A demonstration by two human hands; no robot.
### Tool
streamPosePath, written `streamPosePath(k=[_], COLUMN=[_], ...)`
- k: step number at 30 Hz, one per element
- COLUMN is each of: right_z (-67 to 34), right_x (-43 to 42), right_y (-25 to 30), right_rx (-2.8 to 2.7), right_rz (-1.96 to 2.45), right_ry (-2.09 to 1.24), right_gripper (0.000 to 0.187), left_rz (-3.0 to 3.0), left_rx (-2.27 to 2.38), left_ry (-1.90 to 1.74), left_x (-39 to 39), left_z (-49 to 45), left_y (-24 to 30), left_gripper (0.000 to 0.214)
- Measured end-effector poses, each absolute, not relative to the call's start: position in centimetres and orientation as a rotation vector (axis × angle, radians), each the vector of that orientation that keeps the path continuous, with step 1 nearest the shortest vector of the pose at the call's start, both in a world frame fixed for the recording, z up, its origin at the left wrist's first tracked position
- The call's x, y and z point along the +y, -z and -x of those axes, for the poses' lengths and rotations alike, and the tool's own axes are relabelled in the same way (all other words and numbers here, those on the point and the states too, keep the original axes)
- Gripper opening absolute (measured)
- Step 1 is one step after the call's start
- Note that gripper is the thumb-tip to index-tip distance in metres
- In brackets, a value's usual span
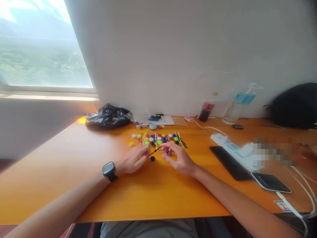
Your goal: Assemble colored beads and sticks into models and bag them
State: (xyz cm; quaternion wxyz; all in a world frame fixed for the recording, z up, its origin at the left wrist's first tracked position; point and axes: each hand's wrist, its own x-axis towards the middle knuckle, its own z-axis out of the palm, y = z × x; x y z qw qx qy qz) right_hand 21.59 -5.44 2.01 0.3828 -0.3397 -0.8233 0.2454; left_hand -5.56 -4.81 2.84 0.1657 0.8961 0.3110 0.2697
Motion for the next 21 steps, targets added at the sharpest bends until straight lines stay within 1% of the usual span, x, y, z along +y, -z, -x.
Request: streamPosePath(k=[2, 8, 11, 17, 21], right_z=[-21.2, -21.1, -21.2, -21.0, -21.2], right_x=[-5.4, -4.8, -4.6, -4.1, -4.2], right_y=[-1.6, -0.9, -0.8, -0.3, -0.8], right_rx=[-2.078, -2.024, -1.978, -1.711, -1.593], right_rz=[0.88, 0.964, 0.976, 0.943, 0.905], right_ry=[-0.619, -0.61, -0.76, -1.333, -1.419], right_gripper=[0.029, 0.017, 0.019, 0.029, 0.032], left_rz=[-2.538, -2.464, -2.454, -2.436, -2.444], left_rx=[0.865, 0.847, 0.85, 0.892, 0.902], left_ry=[-0.774, -0.794, -0.795, -0.876, -0.833], left_x=[-4.8, -4.9, -4.9, -5.0, -4.9], left_z=[5.6, 5.6, 5.5, 5.5, 5.6], left_y=[-2.8, -2.8, -2.9, -2.9, -2.7], left_gripper=[0.016, 0.017, 0.016, 0.024, 0.022])
